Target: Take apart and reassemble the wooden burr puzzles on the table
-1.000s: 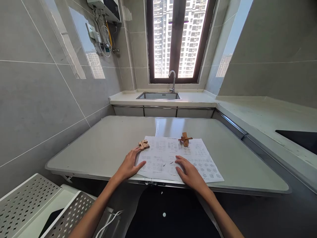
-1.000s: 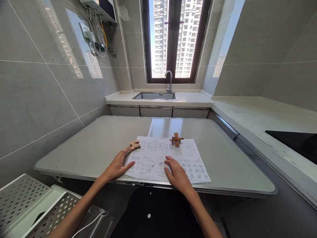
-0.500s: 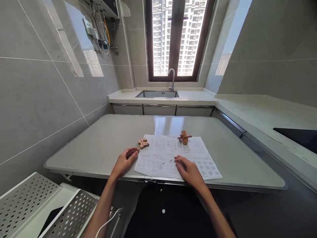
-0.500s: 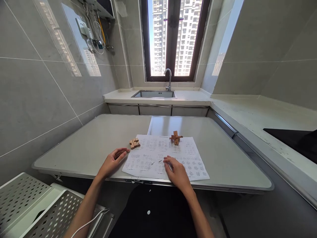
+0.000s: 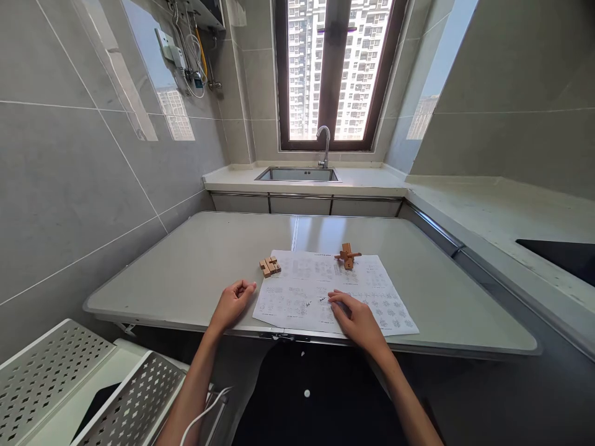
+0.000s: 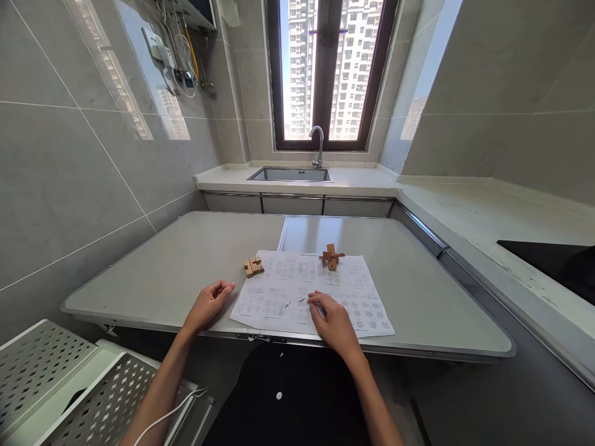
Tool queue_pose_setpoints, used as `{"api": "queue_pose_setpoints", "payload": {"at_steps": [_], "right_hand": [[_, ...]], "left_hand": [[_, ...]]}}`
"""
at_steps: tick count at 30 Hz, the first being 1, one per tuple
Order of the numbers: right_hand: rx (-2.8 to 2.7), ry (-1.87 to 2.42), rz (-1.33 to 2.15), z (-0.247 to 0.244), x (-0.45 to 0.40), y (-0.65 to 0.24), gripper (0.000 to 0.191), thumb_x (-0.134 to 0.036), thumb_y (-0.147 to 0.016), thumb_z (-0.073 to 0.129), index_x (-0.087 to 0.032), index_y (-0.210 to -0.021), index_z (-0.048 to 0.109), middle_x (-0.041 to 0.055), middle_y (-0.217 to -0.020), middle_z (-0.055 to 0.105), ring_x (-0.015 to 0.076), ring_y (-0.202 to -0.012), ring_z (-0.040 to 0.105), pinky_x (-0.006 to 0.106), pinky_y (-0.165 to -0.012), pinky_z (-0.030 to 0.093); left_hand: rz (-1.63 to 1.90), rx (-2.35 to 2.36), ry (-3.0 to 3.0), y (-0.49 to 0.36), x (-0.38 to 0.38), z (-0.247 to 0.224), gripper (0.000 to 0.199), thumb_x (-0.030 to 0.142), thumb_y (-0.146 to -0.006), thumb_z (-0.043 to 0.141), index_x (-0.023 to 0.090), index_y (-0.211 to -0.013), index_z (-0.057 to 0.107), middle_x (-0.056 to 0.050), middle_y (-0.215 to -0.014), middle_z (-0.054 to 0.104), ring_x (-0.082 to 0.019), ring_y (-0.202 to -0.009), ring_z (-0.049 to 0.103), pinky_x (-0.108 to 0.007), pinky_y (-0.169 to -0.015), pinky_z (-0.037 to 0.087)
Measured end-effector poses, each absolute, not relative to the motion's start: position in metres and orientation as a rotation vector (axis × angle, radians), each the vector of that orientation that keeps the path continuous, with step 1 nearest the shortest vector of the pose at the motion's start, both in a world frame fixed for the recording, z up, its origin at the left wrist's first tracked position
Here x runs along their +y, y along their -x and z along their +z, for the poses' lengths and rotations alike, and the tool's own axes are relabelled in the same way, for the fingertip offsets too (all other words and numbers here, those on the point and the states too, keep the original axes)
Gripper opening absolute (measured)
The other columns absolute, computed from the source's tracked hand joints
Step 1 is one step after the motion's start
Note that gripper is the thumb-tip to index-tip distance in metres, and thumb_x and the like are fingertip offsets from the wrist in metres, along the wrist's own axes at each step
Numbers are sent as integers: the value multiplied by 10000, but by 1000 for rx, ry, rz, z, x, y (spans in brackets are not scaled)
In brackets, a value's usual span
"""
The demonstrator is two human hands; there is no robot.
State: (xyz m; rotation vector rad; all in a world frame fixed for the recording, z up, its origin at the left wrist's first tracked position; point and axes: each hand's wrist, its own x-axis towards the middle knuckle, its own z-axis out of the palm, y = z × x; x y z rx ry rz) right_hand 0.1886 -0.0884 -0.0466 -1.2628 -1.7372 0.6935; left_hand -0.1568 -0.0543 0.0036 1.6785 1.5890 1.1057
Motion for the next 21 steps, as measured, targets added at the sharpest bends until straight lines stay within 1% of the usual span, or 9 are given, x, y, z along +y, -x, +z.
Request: {"api": "queue_pose_setpoints", "payload": {"at_steps": [2,3,6,14,18,21], "right_hand": [[-1736,1267,699,-47,-89,-188,222,-355,-993,545,-259,-1067,731,67,-1289,738,282,-1354,599,477,-1135,483],[-1735,1269,703,-46,-89,-188,222,-356,-992,546,-260,-1068,731,66,-1291,737,283,-1355,597,477,-1135,482],[-1728,1273,707,-46,-89,-188,218,-358,-992,547,-266,-1063,732,61,-1293,736,281,-1354,598,474,-1125,490],[-1739,1262,684,-47,-87,-186,211,-342,-986,546,-264,-1052,730,76,-1280,739,294,-1345,603,498,-1124,487],[-1758,1270,665,-46,-88,-185,219,-343,-990,538,-265,-1063,729,72,-1307,726,290,-1351,596,492,-1124,486],[-1775,1284,675,-44,-90,-186,239,-353,-992,531,-267,-1109,721,74,-1377,686,292,-1333,608,483,-1098,510]], "left_hand": [[1096,1594,-1704,158,-54,3,403,490,-871,564,214,-635,388,62,-602,340,-116,-587,349,-239,-568,293],[1091,1593,-1710,158,-54,2,411,474,-860,555,220,-625,334,64,-602,291,-113,-581,310,-239,-559,265],[1060,1582,-1713,160,-54,0,421,418,-798,569,229,-615,241,64,-611,221,-104,-578,239,-237,-551,219],[1015,1528,-1728,164,-54,-3,361,337,-668,535,230,-585,200,62,-608,182,-100,-578,192,-226,-548,183],[1017,1537,-1725,166,-52,-6,314,320,-649,506,228,-579,214,62,-600,191,-102,-581,196,-226,-552,179],[1020,1545,-1718,167,-53,-7,300,313,-646,494,229,-582,213,62,-602,188,-102,-580,196,-228,-554,180]]}}
